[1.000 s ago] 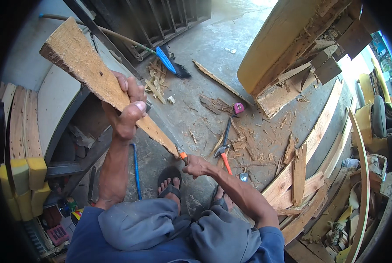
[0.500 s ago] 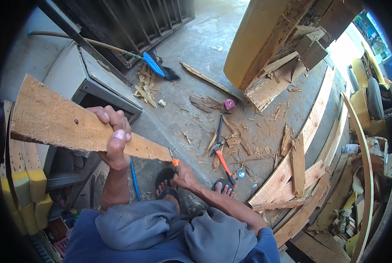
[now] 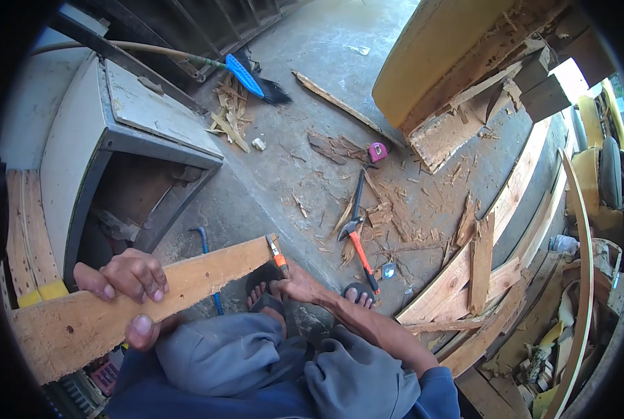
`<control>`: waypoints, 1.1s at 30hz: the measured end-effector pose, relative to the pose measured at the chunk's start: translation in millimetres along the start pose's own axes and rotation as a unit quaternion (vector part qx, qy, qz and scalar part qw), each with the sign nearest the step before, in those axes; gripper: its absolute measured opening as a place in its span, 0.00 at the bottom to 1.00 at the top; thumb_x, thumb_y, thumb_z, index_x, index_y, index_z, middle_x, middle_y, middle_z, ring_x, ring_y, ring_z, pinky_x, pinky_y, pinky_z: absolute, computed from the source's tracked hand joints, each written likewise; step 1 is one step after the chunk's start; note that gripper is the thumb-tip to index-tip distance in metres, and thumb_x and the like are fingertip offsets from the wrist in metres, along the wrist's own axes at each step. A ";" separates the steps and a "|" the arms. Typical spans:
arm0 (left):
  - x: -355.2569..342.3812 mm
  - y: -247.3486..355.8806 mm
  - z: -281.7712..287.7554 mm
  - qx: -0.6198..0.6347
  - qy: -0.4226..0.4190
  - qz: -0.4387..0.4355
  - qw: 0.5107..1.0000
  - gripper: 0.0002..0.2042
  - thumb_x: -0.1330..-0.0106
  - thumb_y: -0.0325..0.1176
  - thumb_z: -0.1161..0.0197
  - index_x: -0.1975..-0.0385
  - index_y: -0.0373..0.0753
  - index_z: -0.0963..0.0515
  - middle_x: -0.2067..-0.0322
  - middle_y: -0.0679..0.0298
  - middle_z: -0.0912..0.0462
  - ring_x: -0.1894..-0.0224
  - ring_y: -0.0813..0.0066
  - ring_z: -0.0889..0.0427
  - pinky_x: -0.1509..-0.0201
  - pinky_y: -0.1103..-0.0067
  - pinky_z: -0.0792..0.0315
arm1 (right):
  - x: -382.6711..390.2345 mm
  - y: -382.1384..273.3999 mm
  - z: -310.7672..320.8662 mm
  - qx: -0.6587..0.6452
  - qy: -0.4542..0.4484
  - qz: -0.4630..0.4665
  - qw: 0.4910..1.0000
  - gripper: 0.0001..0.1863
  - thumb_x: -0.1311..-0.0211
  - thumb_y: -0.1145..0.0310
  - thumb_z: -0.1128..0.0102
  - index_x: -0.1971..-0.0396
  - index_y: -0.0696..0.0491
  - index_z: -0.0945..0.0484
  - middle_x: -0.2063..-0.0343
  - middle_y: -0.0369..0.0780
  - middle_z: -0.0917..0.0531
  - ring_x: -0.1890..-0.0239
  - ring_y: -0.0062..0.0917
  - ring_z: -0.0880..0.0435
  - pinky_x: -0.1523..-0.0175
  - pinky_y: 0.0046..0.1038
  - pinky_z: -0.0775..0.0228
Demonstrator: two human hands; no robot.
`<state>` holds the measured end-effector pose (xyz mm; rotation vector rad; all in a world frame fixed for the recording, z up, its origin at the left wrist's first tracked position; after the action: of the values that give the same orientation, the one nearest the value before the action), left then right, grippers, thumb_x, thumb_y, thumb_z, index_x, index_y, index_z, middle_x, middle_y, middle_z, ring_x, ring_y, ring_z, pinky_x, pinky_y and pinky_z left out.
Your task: The person uses a hammer and a crowbar to dismantle a large piece of wooden furniture. They repeatedly pry and strike the wooden frame to separate planks and structural components, creating a pile of debris on the floor.
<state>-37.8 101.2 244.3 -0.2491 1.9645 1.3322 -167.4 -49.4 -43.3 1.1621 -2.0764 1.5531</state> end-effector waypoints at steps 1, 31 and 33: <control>-5.2 -1.1 -1.5 0.009 0.024 -0.024 0.999 0.24 0.52 0.22 0.33 0.64 0.43 0.44 0.84 0.64 0.34 0.90 0.78 0.37 0.88 0.82 0.42 | -12.0 28.7 12.9 -0.083 -0.035 -0.038 0.995 0.26 0.48 0.76 0.47 0.45 0.55 0.33 0.68 0.40 0.25 0.71 0.25 0.25 0.69 0.30 0.31; 6.5 -43.4 -74.2 0.103 0.030 0.162 0.981 0.36 0.37 0.47 0.46 0.33 0.33 0.46 0.57 0.56 0.30 0.54 0.67 0.31 0.44 0.68 0.36 | 155.1 -13.6 82.1 0.174 0.213 0.153 0.949 0.38 0.48 0.42 0.28 0.46 0.56 0.24 0.55 0.45 0.19 0.51 0.34 0.20 0.46 0.34 0.30; 27.7 -60.3 -71.2 -0.025 0.062 0.216 0.974 0.36 0.36 0.44 0.44 0.32 0.33 0.47 0.50 0.55 0.31 0.50 0.68 0.30 0.43 0.70 0.34 | 172.5 32.1 98.3 0.115 0.287 0.131 0.942 0.37 0.48 0.43 0.28 0.49 0.58 0.22 0.61 0.43 0.18 0.56 0.30 0.20 0.50 0.31 0.30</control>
<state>-58.5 19.3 195.8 0.0826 2.1732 1.6737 -278.0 -208.1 11.7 0.4086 -1.7289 2.0016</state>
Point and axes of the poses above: each hand's wrist, its own x-axis away from the middle knuckle, its own z-axis out of the back of the hand, y = z × x, the point moved 5 cm from there along -x, towards the middle knuckle
